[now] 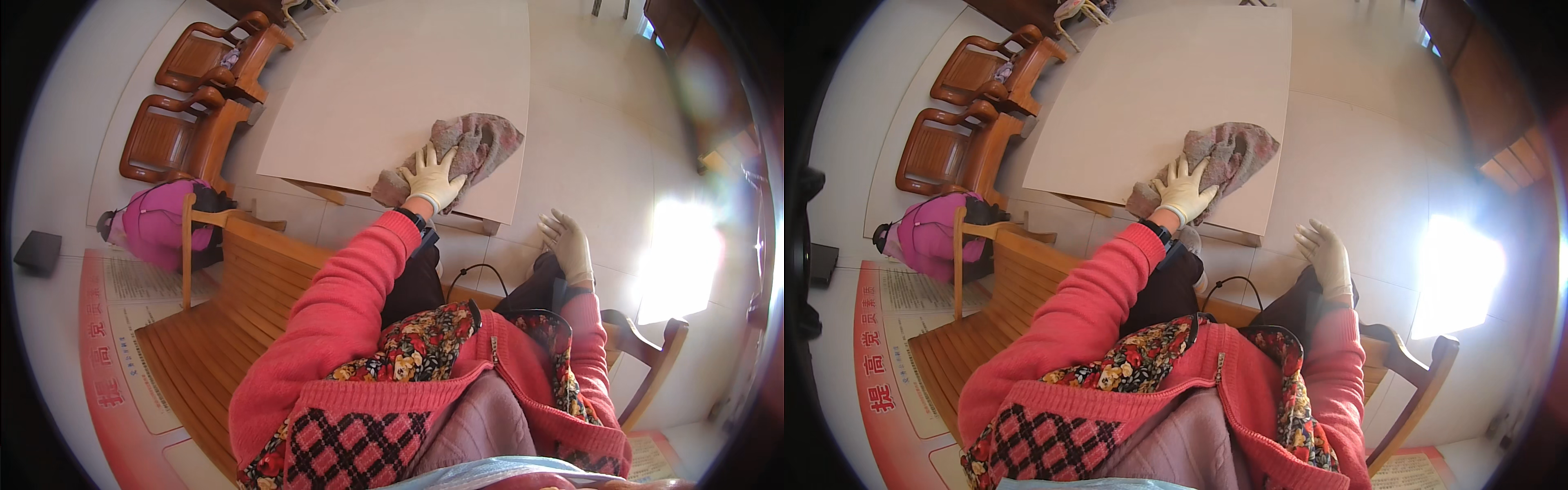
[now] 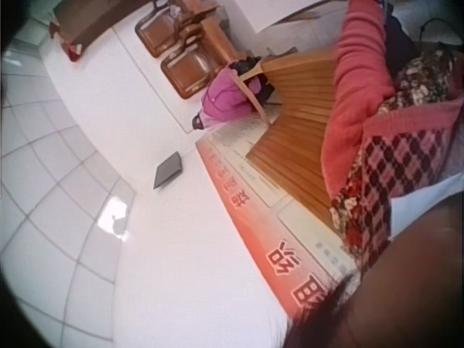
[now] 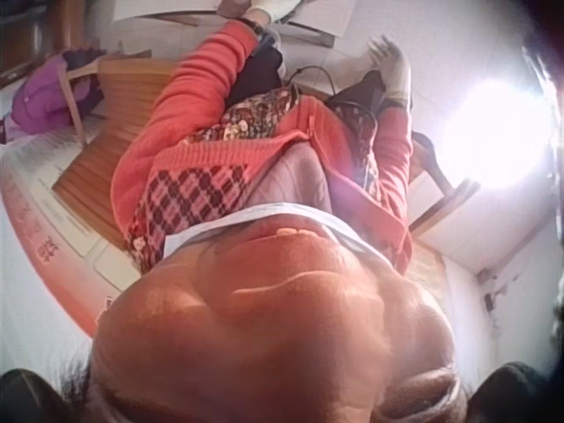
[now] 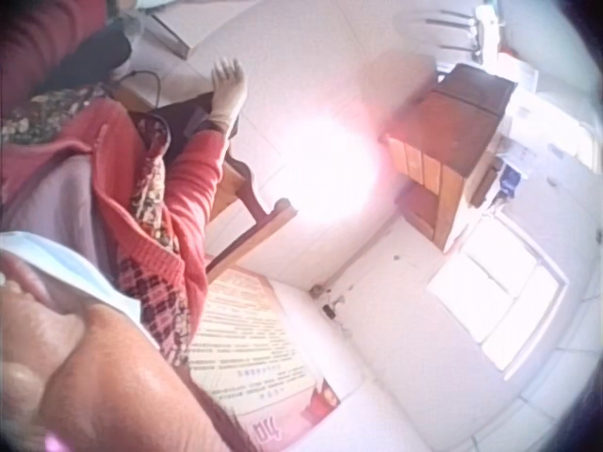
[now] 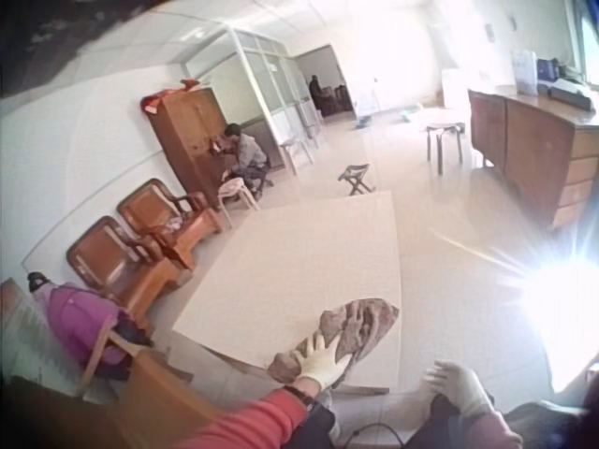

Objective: The person wipes the surface of a light-colored table with a cloth held in gloved hands. They move the cloth across the tabletop in repeated strokes, covering different areas of the surface.

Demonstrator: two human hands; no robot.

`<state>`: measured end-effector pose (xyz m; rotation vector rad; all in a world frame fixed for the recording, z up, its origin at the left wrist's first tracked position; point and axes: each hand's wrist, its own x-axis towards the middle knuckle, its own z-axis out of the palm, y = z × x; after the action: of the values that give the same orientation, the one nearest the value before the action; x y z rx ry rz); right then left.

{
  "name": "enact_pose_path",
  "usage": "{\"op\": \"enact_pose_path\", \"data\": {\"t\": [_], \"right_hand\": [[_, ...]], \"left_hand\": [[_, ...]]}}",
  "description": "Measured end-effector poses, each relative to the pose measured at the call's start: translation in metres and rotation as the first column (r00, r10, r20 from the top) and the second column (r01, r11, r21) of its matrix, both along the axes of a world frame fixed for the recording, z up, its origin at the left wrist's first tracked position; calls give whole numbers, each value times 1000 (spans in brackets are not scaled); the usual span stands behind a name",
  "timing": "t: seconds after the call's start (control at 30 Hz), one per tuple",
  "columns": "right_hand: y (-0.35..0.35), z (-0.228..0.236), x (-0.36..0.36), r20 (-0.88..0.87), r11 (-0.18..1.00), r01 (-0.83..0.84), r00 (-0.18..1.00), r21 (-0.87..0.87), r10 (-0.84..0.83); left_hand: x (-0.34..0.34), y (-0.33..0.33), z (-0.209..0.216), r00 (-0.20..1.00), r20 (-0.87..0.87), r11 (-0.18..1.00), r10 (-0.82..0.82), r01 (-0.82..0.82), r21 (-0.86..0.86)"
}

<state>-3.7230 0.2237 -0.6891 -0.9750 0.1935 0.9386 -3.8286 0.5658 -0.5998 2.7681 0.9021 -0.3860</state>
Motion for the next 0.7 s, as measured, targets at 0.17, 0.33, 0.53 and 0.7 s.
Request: {"op": "enact_pose_path", "data": {"t": [0.17, 0.33, 0.53, 0.7], "right_hand": [[-4, -7, -1, 123, 999, -31, 992, 34, 26], [-5, -10, 2, 43, 997, 1, 999, 82, -5], [-7, -9, 2, 35, 993, 13, 999, 115, -17], [-9, -6, 0, 16, 993, 50, 998, 109, -53]], "left_hand": [[-7, -4, 6, 998, 56, 999, -17, 20, -40], [-13, 12, 3, 983, 186, 990, -8, 34, -139], [-24, 36, -15, 860, 507, 986, 60, 28, -165], [-36, 49, -14, 824, 560, 982, 82, 30, -187]]}}
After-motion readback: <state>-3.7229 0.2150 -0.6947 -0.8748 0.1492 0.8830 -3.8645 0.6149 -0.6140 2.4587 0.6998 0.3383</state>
